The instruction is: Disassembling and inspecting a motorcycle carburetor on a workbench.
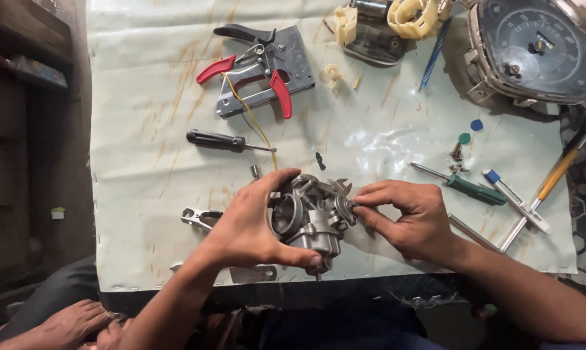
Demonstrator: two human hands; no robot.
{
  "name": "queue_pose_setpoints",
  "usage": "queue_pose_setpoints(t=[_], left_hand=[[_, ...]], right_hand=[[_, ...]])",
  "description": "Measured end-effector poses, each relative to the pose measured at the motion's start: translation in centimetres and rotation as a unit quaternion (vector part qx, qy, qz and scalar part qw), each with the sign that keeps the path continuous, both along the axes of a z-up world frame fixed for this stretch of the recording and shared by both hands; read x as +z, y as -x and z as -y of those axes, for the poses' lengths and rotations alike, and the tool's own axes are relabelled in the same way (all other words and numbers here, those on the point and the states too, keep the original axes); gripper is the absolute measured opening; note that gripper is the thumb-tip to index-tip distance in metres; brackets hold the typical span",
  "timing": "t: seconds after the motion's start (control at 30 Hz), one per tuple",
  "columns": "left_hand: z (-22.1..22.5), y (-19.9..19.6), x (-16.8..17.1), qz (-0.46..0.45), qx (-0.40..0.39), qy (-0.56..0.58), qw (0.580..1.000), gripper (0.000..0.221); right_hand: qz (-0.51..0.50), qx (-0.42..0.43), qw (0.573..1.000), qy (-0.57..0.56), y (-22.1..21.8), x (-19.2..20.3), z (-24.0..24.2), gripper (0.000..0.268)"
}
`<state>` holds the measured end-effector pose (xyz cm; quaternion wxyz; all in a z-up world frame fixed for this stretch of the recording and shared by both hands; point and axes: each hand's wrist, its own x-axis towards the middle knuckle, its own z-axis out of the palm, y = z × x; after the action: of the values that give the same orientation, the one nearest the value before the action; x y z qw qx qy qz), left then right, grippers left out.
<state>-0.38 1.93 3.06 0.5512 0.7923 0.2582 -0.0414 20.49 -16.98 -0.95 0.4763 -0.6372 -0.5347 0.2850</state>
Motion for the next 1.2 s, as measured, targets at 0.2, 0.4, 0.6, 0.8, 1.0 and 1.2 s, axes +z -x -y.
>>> queue_pose_setpoints(t=[0.2, 0.4, 0.6, 0.8, 1.0, 1.2], left_hand=[[1.9, 0.5, 0.1, 0.184, 0.027, -0.195, 0.963, 0.114], [2.9, 0.5, 0.0, 0.270, 0.039, -0.262, 0.926, 0.106], [3.1, 0.6, -0.3, 0.281, 0.048, -0.277, 0.918, 0.105], [3.1, 0.7, -0.5, 0.284, 0.036, -0.292, 0.913, 0.103], [3.0, 0.6, -0.8, 0.287, 0.029, -0.288, 0.913, 0.104], [2.9, 0.6, -0.9, 0.284, 0.016, -0.288, 0.914, 0.106]], right_hand=[[0.065, 0.039, 0.995, -0.071, -1.3, 0.8, 0.0, 0.023], [0.127, 0.059, 0.983, -0.119, -1.4, 1.1, -0.3, 0.026], [0.153, 0.048, 0.980, -0.120, -1.4, 1.4, -0.8, 0.030], [0.175, 0.092, 0.971, -0.134, -2.0, 1.7, -1.0, 0.033], [0.159, 0.094, 0.976, -0.117, -2.1, 1.7, -0.9, 0.028], [0.160, 0.095, 0.974, -0.128, -2.2, 2.0, -1.2, 0.025]])
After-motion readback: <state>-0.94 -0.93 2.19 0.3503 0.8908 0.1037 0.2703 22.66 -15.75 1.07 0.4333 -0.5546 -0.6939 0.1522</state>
